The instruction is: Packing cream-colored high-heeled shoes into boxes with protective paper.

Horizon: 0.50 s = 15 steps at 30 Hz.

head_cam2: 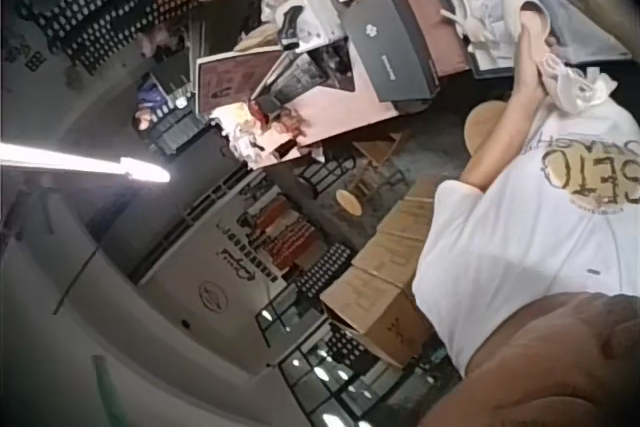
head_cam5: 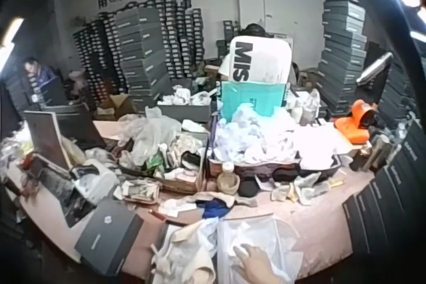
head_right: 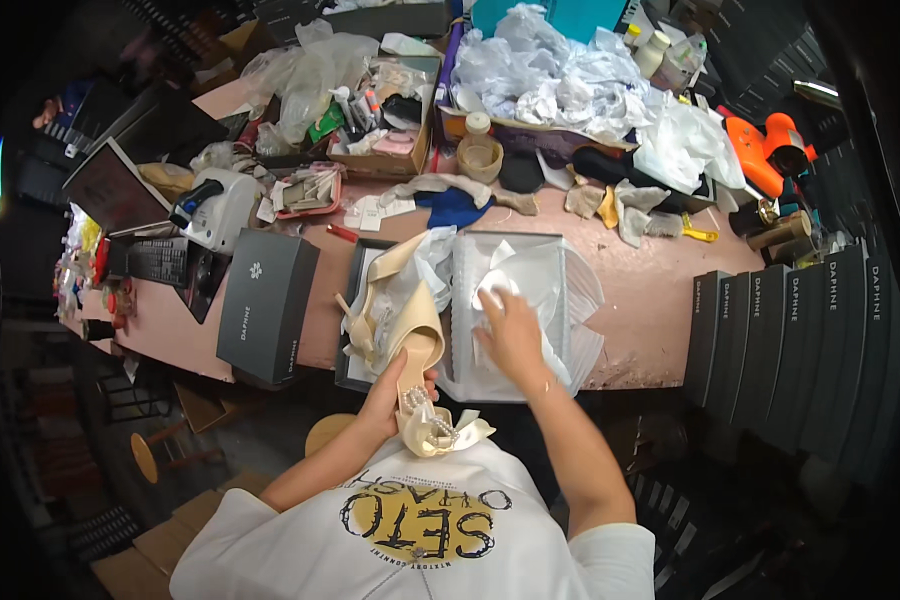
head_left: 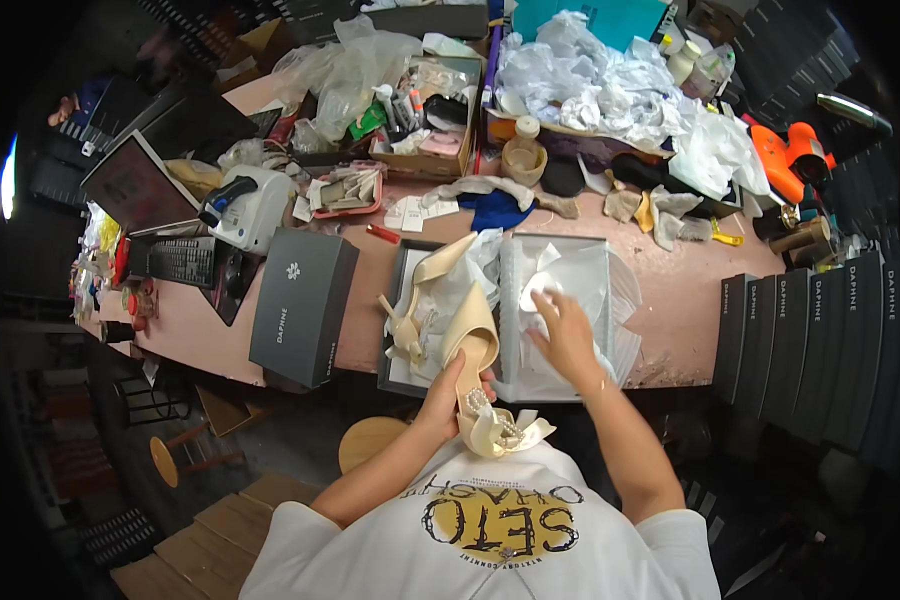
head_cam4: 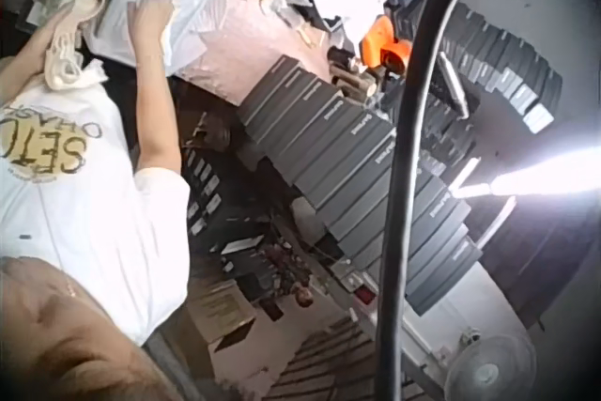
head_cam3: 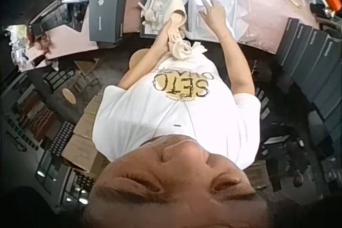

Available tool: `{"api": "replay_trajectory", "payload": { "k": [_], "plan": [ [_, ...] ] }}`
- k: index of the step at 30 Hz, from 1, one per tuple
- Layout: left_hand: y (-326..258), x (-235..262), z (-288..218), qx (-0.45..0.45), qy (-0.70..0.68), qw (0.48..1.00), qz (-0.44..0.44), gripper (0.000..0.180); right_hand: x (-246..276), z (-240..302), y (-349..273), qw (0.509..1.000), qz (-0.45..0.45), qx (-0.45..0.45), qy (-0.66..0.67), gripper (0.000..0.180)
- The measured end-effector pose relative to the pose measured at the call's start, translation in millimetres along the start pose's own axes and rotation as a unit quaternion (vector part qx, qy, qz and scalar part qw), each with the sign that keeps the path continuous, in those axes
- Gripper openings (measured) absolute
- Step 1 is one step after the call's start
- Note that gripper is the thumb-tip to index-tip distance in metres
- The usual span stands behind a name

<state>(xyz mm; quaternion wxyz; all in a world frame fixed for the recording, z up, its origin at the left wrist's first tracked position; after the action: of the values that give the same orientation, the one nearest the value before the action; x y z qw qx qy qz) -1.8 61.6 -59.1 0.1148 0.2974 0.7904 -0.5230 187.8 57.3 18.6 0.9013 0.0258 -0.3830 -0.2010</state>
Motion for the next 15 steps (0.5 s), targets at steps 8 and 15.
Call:
{"api": "replay_trajectory", "payload": {
  "k": [8, 15],
  "plan": [
    [6, -31, -13, -0.006, -0.086, 0.996, 0.03, 0.064, 20, 26, -17, 0.987, 0.011, 0.033, 0.156, 0.019],
    [8, -42, 12, -0.001, -0.039, 0.999, -0.014, 0.042, -28, 33, -15, 0.981, 0.177, 0.036, 0.076, 0.036]
  ]
}}
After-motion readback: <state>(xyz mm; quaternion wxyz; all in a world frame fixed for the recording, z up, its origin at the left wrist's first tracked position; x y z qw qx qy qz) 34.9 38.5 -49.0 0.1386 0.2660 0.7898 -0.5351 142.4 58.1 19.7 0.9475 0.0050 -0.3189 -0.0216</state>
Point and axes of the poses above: each hand's wrist, its own y-axis towards the middle knuckle, its own x-axis out of the back of the hand, z = x × y, the point moved 9 cm from there along y, towards the middle knuckle, and after that the axes turned 11 degrees about y, right-handed, at the moved point
